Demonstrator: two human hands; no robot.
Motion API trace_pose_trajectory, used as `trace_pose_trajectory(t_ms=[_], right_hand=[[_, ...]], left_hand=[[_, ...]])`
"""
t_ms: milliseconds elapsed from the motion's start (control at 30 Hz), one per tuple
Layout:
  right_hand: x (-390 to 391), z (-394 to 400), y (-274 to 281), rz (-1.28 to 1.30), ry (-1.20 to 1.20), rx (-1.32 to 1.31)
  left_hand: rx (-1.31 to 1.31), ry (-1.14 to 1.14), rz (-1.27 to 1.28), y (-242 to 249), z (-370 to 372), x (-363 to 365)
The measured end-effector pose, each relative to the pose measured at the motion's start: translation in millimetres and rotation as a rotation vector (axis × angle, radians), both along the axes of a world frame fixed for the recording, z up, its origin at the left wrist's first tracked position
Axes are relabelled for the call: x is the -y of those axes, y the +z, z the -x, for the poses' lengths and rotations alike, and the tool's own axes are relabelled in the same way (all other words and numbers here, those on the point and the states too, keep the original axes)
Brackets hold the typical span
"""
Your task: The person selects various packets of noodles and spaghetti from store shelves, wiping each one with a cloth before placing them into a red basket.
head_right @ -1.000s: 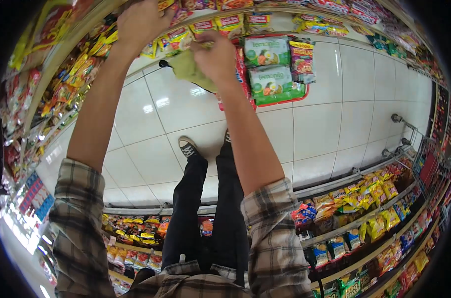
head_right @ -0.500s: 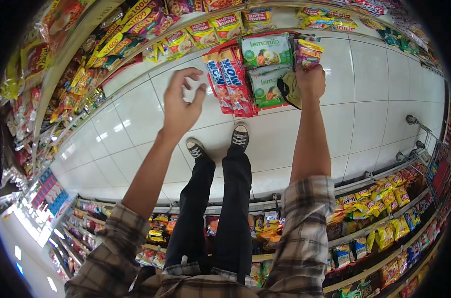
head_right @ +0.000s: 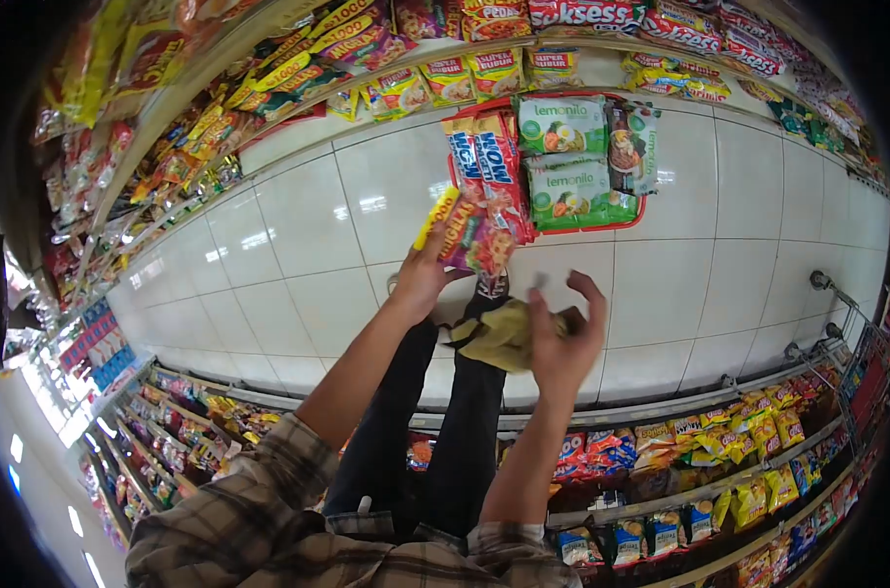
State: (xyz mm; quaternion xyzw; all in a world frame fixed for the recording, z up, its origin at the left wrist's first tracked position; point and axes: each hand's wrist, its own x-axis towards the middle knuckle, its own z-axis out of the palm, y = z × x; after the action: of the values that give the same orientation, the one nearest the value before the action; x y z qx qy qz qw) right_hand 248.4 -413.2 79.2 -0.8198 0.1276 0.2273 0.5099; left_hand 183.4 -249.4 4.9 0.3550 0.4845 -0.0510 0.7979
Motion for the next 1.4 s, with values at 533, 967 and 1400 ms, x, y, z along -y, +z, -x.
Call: trace_pose_trajectory(t_ms=[533,967,1400], right_hand=[[-108,77,-74,-0.279,0.102,0.329],[-93,98,-108,-1.447,-0.458,-0.836],[-80,32,-53,-0.44,-0.061,0.029]], left_hand=[[0.039,0.141,-0.004,28,70,-7],[0.168,-0.788,-1.345,40,56,-56],[0.531,-1.067,-1.252,50,-51,-133]])
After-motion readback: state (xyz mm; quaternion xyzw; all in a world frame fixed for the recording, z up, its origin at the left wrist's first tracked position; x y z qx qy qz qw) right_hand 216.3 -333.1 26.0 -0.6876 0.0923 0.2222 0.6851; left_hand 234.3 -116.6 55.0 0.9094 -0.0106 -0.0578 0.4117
